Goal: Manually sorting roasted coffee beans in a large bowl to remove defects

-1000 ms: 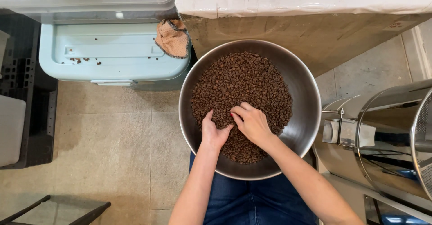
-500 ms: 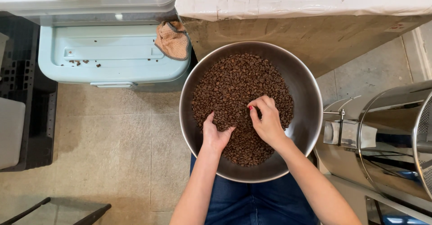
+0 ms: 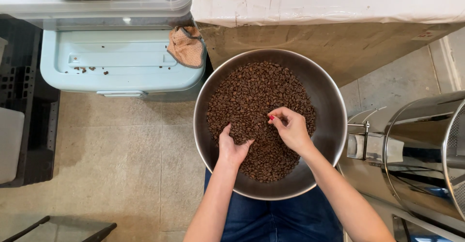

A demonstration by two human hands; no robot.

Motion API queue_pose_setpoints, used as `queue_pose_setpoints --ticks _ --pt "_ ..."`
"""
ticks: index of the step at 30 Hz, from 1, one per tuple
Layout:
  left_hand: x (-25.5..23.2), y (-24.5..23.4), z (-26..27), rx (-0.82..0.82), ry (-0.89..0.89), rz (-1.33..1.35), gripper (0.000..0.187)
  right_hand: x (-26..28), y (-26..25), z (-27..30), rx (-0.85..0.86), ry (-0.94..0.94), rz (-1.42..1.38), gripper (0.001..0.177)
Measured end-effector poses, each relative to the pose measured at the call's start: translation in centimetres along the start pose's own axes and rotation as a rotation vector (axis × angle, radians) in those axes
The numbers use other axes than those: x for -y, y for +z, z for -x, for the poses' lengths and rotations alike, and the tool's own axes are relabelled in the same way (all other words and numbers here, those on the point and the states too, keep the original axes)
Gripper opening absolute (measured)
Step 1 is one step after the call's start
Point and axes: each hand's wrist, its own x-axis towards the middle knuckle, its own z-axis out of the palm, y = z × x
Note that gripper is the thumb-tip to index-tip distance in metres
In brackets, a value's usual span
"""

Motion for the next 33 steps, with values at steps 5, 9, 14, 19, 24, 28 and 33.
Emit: queue_pose_setpoints --ticks 5,9,14,19,24,28,33 --pt "0.0 -0.2 -0.2 0.015 0.001 -0.006 0.043 -0.3 0.1 0.0 0.09 0.18 -0.39 0.011" --pt "0.0 -0.3 -0.5 0.015 -0.004 0.0 0.042 1.0 -0.2 0.0 0.128 0.294 -0.585 0.012" --pt "-0.1 -0.6 -0.9 0.014 -0.011 -0.002 0.041 -0.7 -0.3 -0.9 0.146 0.372 -0.624 0.028" --pt "0.1 0.8 1.0 0.0 -0.004 -0.023 0.044 -0.5 0.0 -2.1 0.086 0.064 -0.169 0.024" --pt "0.0 0.9 1.0 -0.013 -0.006 -0.017 0.045 -0.9 0.3 -3.3 0.106 -0.154 0.162 0.025" --pt "0.0 0.8 0.9 -0.011 0.003 -0.02 0.045 -0.4 0.3 -3.5 0.162 -0.288 0.312 0.022" --pt "0.0 0.6 0.7 -0.022 0.006 -0.019 0.045 -0.3 0.4 -3.4 0.182 -0.402 0.423 0.022"
